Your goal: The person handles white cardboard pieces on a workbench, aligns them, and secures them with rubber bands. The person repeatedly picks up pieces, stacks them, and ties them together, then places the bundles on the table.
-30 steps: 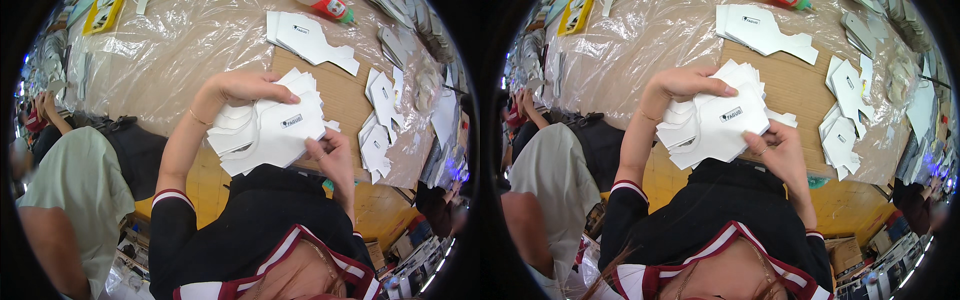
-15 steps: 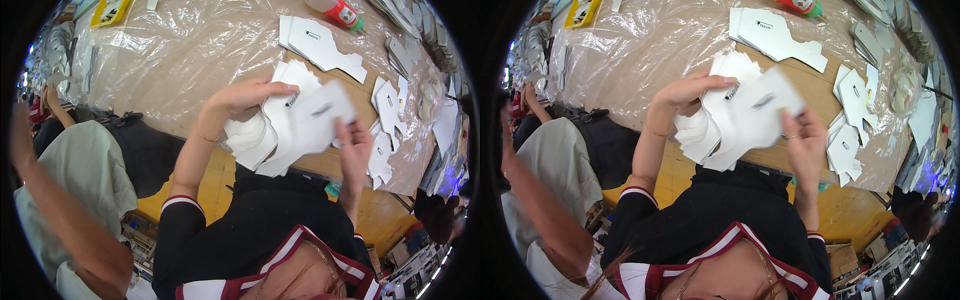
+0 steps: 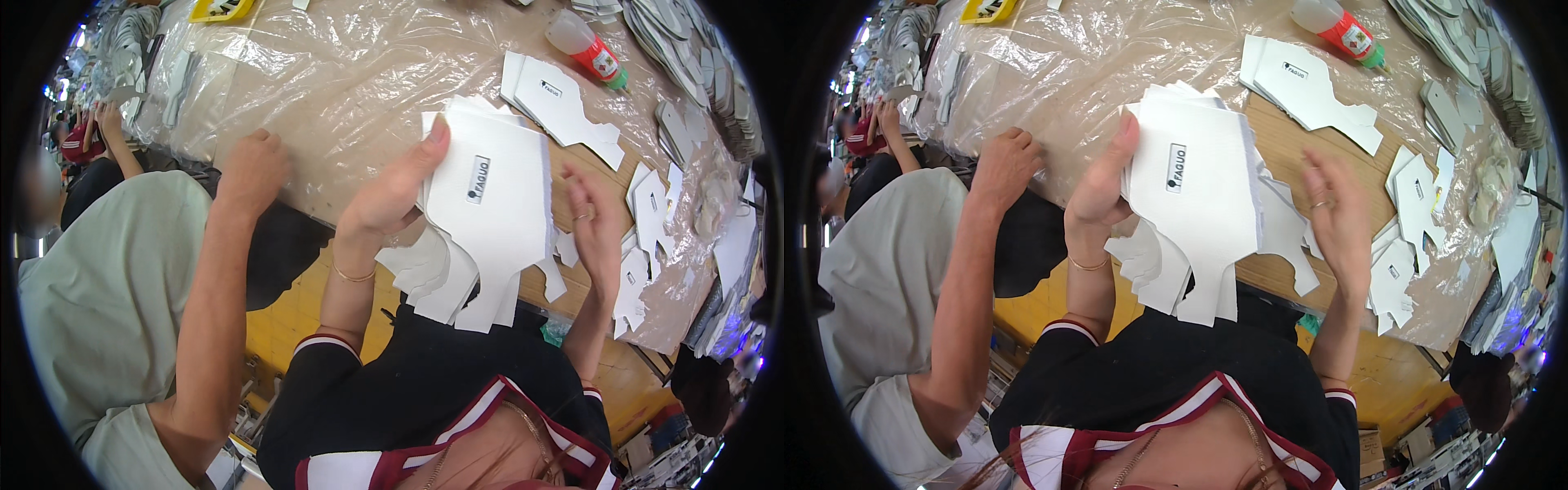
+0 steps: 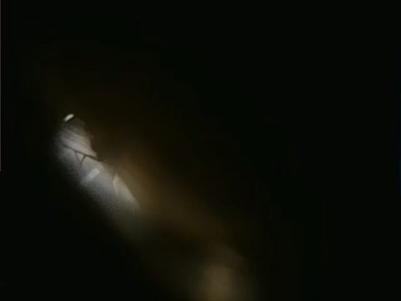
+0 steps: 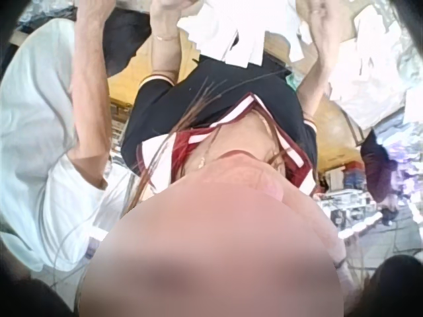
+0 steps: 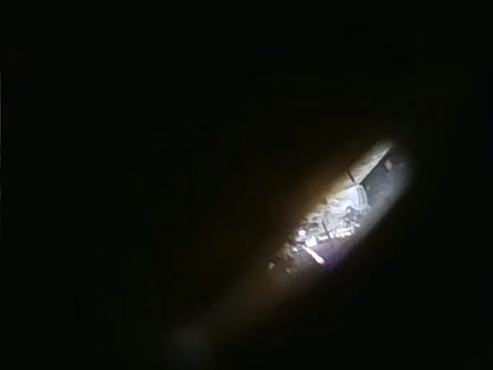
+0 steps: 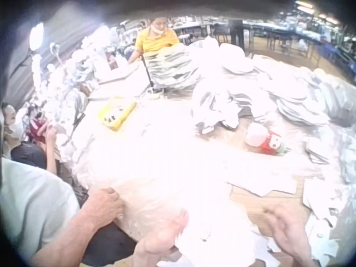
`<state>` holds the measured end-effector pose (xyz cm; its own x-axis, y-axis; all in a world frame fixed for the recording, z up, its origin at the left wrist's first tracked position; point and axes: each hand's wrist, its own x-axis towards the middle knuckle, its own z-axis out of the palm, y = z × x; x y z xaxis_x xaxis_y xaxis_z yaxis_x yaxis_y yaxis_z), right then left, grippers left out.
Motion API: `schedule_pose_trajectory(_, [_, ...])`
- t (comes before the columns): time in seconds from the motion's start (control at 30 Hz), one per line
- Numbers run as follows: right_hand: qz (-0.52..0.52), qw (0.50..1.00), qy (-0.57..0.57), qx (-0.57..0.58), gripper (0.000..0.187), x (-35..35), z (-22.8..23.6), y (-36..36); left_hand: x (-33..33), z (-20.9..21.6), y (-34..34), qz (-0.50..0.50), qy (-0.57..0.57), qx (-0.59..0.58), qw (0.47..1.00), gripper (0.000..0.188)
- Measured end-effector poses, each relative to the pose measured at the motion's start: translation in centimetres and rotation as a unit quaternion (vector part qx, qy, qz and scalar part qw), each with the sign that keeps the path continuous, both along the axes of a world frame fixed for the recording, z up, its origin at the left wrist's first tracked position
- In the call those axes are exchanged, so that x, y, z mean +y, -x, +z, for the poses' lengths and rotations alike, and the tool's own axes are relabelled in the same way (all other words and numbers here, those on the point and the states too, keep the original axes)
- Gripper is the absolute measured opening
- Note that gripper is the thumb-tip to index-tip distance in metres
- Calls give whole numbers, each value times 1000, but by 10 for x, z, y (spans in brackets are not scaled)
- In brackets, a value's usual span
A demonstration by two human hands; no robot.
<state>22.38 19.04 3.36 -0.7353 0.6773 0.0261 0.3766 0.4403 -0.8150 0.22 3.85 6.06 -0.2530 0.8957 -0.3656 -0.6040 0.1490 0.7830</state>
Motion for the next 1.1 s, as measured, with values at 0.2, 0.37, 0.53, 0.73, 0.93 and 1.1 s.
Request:
schedule_pose_trajectory(0.2, [-21, 943, 280, 177, 26, -15, 37, -13, 28, 10, -3, -114, 6, 19, 993, 68])
schedule_pose_trajectory(0.37, [-72, 969, 222, 77, 30, -33, 44, -16, 40, 8, -7, -162, 0, 52, 986, 71])
schedule_pose_trajectory(0.53, [-96, 963, 237, 86, 34, -39, 42, -10, 45, 7, -3, -215, -5, 91, 972, 72])
schedule_pose_trajectory(0.73, [-162, 935, 304, 88, 32, -51, 47, -7, 54, -1, 1, -277, 35, 119, 953, 73])
schedule_pose_trajectory(0.93, [-172, 926, 319, 109, 31, -57, 46, -6, 49, -1, -12, -191, 80, 44, 977, 68])
schedule_pose_trajectory(1.1, [-125, 923, 344, 121, 28, -59, 34, -17, 64, 0, -6, -280, 53, 23, 958, 68])
